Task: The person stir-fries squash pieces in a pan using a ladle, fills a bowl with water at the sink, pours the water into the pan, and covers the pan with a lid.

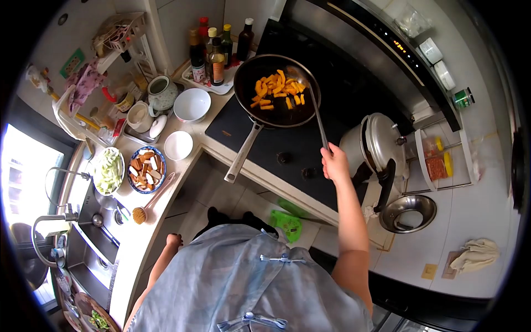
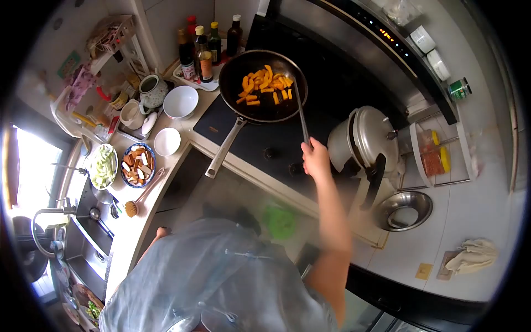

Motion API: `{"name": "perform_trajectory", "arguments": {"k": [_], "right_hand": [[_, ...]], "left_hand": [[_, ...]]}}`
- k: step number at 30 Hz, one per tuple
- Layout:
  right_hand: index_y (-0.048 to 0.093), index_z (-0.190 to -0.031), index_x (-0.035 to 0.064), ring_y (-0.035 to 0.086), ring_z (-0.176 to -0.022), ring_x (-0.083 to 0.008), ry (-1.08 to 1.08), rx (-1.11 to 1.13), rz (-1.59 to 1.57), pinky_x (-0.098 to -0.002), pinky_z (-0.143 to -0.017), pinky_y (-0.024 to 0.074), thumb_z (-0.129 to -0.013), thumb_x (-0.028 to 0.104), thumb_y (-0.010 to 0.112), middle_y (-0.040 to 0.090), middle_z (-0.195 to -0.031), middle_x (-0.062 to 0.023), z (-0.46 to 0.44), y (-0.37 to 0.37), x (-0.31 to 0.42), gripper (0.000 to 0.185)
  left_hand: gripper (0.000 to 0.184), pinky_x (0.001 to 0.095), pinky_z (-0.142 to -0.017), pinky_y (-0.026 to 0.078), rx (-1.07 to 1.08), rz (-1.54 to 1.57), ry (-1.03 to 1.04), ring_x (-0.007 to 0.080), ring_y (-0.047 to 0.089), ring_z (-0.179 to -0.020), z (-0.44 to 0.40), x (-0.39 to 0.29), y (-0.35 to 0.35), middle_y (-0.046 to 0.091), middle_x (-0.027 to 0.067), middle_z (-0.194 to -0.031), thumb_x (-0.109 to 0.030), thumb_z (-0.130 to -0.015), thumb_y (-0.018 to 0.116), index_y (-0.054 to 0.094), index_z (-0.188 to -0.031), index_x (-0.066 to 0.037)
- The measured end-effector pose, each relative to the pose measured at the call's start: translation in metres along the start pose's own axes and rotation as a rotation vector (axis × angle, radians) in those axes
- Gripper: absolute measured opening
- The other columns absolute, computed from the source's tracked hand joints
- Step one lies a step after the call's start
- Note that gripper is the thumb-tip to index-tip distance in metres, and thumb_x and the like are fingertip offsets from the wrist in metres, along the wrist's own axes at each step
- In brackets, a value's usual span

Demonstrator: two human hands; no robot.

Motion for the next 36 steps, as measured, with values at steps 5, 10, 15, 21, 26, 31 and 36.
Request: {"name": "perform_trajectory", "arguments": {"k": [5,10,15,21,26,31,36], "right_hand": [[0.051,-0.092,0.0041,0.040,-0.034,-0.0092,-0.002,-0.015,-0.055,-0.0253,-0.029,0.0329,-0.089,0.015,0.049,0.043,-0.054,-0.0002,-0.011,0.042,-0.008,0.012],[0.050,-0.085,0.0056,0.038,-0.033,-0.0078,0.101,0.196,-0.297,-0.0238,-0.028,0.0307,-0.089,0.015,0.049,0.044,-0.054,-0.0006,0.013,0.053,-0.020,0.011],[0.047,-0.077,0.0069,0.038,-0.033,-0.0075,-0.003,0.081,-0.222,-0.0233,-0.028,0.0295,-0.089,0.015,0.049,0.045,-0.055,-0.0005,0.006,0.036,-0.009,0.015],[0.047,-0.077,0.0073,0.039,-0.037,-0.0072,0.081,0.208,-0.344,-0.0226,-0.032,0.0314,-0.089,0.016,0.048,0.044,-0.055,0.0003,-0.024,0.070,0.003,0.015],[0.051,-0.086,0.0033,0.039,-0.037,-0.0063,-0.063,0.397,0.060,-0.0235,-0.031,0.0290,-0.089,0.016,0.050,0.043,-0.055,0.0002,-0.006,0.071,0.022,0.013],[0.047,-0.118,0.0075,0.059,-0.071,-0.0350,-0.658,0.073,1.142,-0.0446,-0.062,0.0476,-0.084,0.018,0.053,0.060,-0.078,-0.0161,0.034,0.009,0.052,0.036],[0.046,-0.121,0.0045,0.060,-0.069,-0.0338,-0.590,-0.065,1.312,-0.0416,-0.062,0.0486,-0.086,0.018,0.050,0.060,-0.076,-0.0169,0.050,-0.034,0.065,0.038]], "left_hand": [[0.024,0.0341,-0.051,0.051,0.007,0.005,-0.002,0.0266,0.061,-0.059,-0.010,0.012,0.001,0.062,0.0180,-0.076,-0.008,-0.081,0.048,0.055,-0.098,0.008],[0.024,0.0342,-0.051,0.051,0.014,0.016,-0.006,0.0266,0.061,-0.059,-0.012,0.019,0.001,0.062,0.0179,-0.076,-0.008,-0.081,0.048,0.055,-0.098,0.008],[0.024,0.0343,-0.051,0.051,0.019,0.021,-0.012,0.0267,0.061,-0.059,-0.014,0.025,0.004,0.062,0.0179,-0.076,-0.008,-0.081,0.048,0.055,-0.098,0.008],[0.024,0.0344,-0.051,0.051,0.020,0.020,-0.002,0.0267,0.061,-0.059,-0.018,0.024,0.004,0.062,0.0179,-0.076,-0.009,-0.081,0.048,0.055,-0.098,0.008],[0.024,0.0344,-0.051,0.051,0.023,0.025,0.003,0.0268,0.062,-0.059,-0.020,0.024,0.005,0.062,0.0178,-0.077,-0.009,-0.082,0.048,0.055,-0.098,0.008],[0.024,0.0345,-0.052,0.051,0.028,0.034,-0.003,0.0268,0.062,-0.059,-0.020,0.028,0.007,0.062,0.0178,-0.077,-0.009,-0.082,0.049,0.055,-0.098,0.008],[0.024,0.0346,-0.052,0.051,0.027,0.036,-0.005,0.0268,0.062,-0.059,-0.022,0.031,0.008,0.062,0.0178,-0.077,-0.010,-0.082,0.049,0.055,-0.098,0.008]]}}
Point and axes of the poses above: each hand's wrist, its own z-axis away from the middle knuckle, its own y-axis out of the palm, x = y × z, the point moved 9 cm from there along -z, towards the middle knuckle
